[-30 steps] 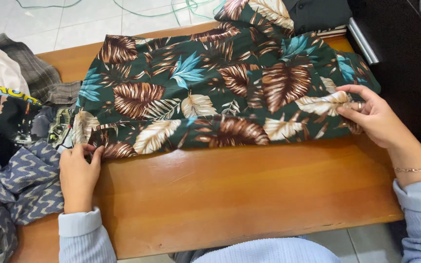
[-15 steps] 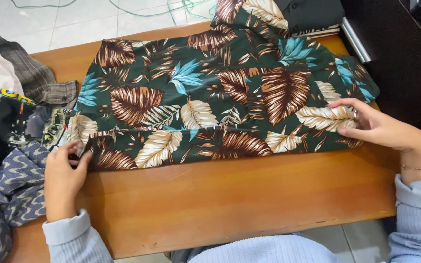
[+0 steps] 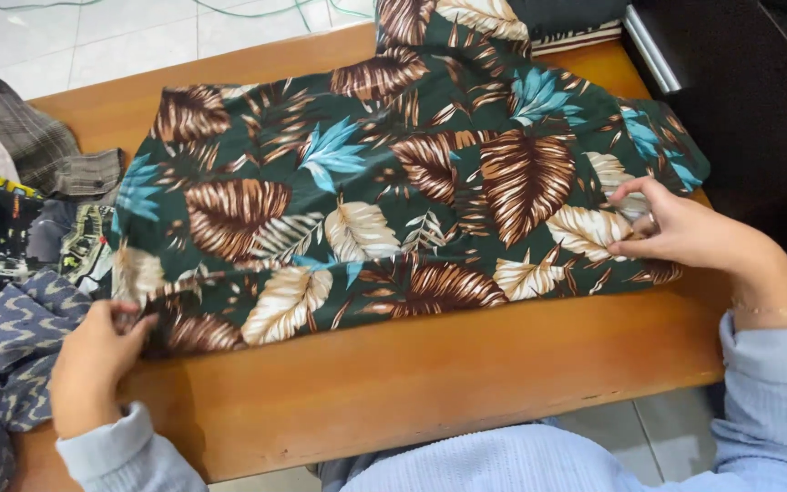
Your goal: Folding a patterned shirt on a wooden table
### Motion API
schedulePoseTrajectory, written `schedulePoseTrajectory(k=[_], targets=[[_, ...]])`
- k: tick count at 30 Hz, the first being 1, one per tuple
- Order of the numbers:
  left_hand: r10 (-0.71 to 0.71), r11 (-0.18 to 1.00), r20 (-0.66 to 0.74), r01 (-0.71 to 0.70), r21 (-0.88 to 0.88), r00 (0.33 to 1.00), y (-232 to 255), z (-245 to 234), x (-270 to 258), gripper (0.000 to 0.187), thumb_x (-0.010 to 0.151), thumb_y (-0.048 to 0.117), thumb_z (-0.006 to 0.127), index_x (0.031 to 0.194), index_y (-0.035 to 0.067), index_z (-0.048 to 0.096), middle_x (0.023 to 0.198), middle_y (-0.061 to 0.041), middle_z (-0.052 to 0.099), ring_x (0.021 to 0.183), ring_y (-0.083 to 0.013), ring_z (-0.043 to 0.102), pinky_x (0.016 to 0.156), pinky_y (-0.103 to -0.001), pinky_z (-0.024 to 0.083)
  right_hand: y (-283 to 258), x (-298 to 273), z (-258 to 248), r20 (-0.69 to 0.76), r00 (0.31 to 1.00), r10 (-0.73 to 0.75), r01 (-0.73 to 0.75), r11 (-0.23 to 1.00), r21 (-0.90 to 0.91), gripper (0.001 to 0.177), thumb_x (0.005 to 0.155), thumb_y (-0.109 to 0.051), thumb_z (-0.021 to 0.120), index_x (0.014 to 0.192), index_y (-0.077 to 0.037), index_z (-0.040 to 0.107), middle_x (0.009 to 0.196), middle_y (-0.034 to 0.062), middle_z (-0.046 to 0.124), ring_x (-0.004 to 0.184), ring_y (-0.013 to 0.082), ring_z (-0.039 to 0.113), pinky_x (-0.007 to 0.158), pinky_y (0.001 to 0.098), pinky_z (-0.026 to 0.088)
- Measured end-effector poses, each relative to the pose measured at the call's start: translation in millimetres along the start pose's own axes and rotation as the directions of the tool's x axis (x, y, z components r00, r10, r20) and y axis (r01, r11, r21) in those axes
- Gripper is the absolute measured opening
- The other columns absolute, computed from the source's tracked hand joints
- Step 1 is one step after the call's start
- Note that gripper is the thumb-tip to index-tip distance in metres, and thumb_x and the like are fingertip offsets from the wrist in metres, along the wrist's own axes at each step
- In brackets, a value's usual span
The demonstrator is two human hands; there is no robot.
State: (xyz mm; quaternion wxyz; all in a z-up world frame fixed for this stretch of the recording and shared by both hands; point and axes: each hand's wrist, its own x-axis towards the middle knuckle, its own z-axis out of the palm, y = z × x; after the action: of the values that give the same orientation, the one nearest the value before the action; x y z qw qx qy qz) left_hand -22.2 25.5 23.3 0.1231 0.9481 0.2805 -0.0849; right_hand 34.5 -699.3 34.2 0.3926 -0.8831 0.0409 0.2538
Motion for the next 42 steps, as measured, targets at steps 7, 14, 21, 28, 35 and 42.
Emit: schedulePoseTrajectory(k=[7,14,21,28,35,42], targets=[[0.633,0.696,-0.396,-0.264,0.668,0.665,119,1,-62,0.042,0.083,0.045,0.073,0.12,0.024,0.073,0.107,-0.002,0.071,0.096,-0.0232,0.071,0.066,-0.037,0.059,-57,-41,55,-0.381,0.739,-0.556,0.059,0.617,-0.785,0.054,0.089,-0.033,0.07,0.134,-0.005,0.058,0.117,0.019,0.068,0.103,0.0389,0.066,0.088,0.0466,0.053],[0.943,0.11,-0.323,-0.991,0.079,0.079,339,72,-172,0.062,0.099,0.044,0.062,0.143,0.001,0.053,0.146,-0.022,0.056,0.139,-0.0396,0.051,0.109,-0.058,0.042,-35,36,109,-0.175,0.568,-0.804,0.378,0.444,-0.812,0.043,0.103,-0.03,0.052,0.143,-0.015,0.056,0.144,0.0098,0.059,0.138,0.0315,0.054,0.108,0.0546,0.046],[0.921,0.046,-0.389,-0.997,0.056,0.02,341,147,-162,0.069,0.101,0.064,0.042,0.155,0.022,0.044,0.16,-0.008,0.047,0.153,-0.0276,0.041,0.126,-0.053,0.03,-27,27,104,-0.017,0.659,-0.752,0.418,0.385,-0.823,0.055,0.101,-0.034,0.039,0.151,-0.013,0.047,0.17,0.0069,0.031,0.159,0.0284,0.018,0.121,0.0641,0.017],[0.904,0.371,-0.28,-0.918,0.141,0.323,200,97,-102,0.051,0.105,0.055,0.049,0.15,0.033,0.054,0.156,-0.003,0.051,0.15,-0.0296,0.037,0.119,-0.054,0.028,-20,26,107,-0.042,0.668,-0.743,0.341,0.356,-0.87,0.059,0.104,-0.048,0.031,0.16,-0.027,0.032,0.175,0.0092,0.017,0.157,0.0446,0.014,0.118,0.071,0.016],[0.431,0.897,-0.167,-0.4,0.189,0.887,41,31,-50,0.062,0.11,0.058,0.027,0.163,0.028,0.038,0.166,-0.017,0.038,0.153,-0.0456,0.028,0.119,-0.065,0.026,-60,7,85,0.005,0.856,-0.517,0.237,0.383,-0.893,0.064,0.098,-0.065,0.036,0.152,-0.031,0.044,0.167,0.005,0.033,0.152,0.038,0.033,0.116,0.0674,0.031],[0.309,0.944,-0.232,-0.269,0.191,0.922,59,32,-55,0.084,0.108,0.07,0.012,0.164,0.011,0.033,0.17,-0.018,0.029,0.158,-0.0315,0.022,0.119,-0.061,0.027,-82,38,71,-0.077,0.716,-0.694,0.377,0.476,-0.795,0.07,0.089,-0.043,0.065,0.152,-0.017,0.045,0.157,0.0105,0.043,0.144,0.0365,0.045,0.111,0.0739,0.032]])
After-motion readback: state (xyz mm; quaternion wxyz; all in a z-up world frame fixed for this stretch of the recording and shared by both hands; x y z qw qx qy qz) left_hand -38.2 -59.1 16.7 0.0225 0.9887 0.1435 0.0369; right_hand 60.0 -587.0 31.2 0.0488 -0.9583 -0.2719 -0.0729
